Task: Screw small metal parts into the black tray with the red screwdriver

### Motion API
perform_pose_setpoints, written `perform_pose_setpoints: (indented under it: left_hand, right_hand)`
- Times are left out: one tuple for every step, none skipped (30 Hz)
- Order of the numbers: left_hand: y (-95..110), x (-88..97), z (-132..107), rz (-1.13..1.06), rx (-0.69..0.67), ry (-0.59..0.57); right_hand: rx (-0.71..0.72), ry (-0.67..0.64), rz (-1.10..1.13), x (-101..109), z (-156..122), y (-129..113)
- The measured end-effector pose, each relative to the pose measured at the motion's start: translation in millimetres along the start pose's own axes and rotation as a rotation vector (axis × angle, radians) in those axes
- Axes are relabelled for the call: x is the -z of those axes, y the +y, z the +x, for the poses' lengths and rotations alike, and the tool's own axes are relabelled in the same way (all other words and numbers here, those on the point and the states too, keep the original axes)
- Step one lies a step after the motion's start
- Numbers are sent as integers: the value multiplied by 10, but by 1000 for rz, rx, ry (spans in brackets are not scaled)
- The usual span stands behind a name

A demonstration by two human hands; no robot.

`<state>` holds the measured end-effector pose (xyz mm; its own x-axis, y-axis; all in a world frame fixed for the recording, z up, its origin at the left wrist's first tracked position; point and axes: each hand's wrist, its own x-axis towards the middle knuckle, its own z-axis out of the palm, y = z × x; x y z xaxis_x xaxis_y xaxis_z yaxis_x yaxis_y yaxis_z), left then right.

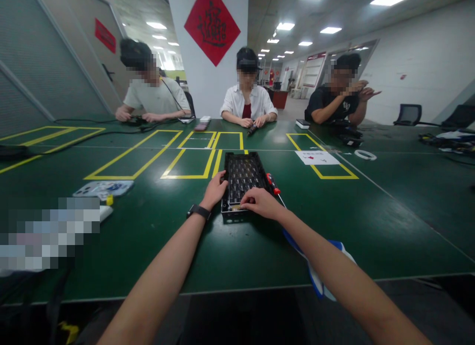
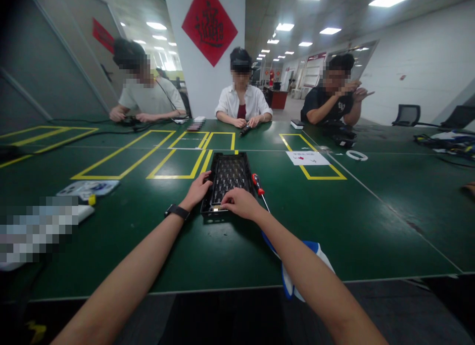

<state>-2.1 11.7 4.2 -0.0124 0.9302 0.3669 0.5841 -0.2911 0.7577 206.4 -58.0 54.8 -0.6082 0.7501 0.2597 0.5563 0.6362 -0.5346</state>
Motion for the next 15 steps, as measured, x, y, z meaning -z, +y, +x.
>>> perform_pose_setpoints:
  left_hand:
    - [-2, 0, 0, -2, 2, 0]
    - [-1, 1, 0, -4, 5, 1]
    - [2, 3, -1, -8, 6, 0]
    - [6, 4, -3, -11, 8, 0]
    - [11, 6, -4, -12, 10, 0]
    - [15, 8, -6, -13, 11, 1]
    - [18, 8, -7, -13, 12, 0]
    - [19, 8, -8, -12, 14, 0]
    - [18, 8, -8, -10, 18, 0]
    - [16, 7, -7, -8, 19, 0]
    - [12, 6, -6, -6, 18, -1]
    - [9, 4, -5, -4, 15, -2]
    - [7, 4, -5, -4, 9, -2]
    - [7, 3, -4, -4, 4, -2]
    - [8, 4, -4, -4, 1, -3]
  right_hand:
    - [1, 1, 1, 2, 0, -1]
    - [4, -1, 1, 4, 0, -1]
    - [7, -3, -1, 5, 1, -2]
    - [8, -6, -3, 6, 2, -3]
    - [7, -9, -5, 6, 3, -4]
    - [4, -10, -6, 4, 4, -4]
    - [-2, -10, -7, 2, 5, -2]
    - [-7, -11, -8, -2, 7, 1]
    - [-11, -12, -8, -6, 9, 5]
    - [-13, -13, -8, -10, 11, 11]
    - [-13, -16, -7, -14, 13, 17]
    - [-11, -17, -7, -17, 15, 22]
    - [-9, -19, -8, -18, 16, 26]
    - [-7, -18, -8, -18, 16, 28]
    - [-6, -17, -8, -17, 16, 28]
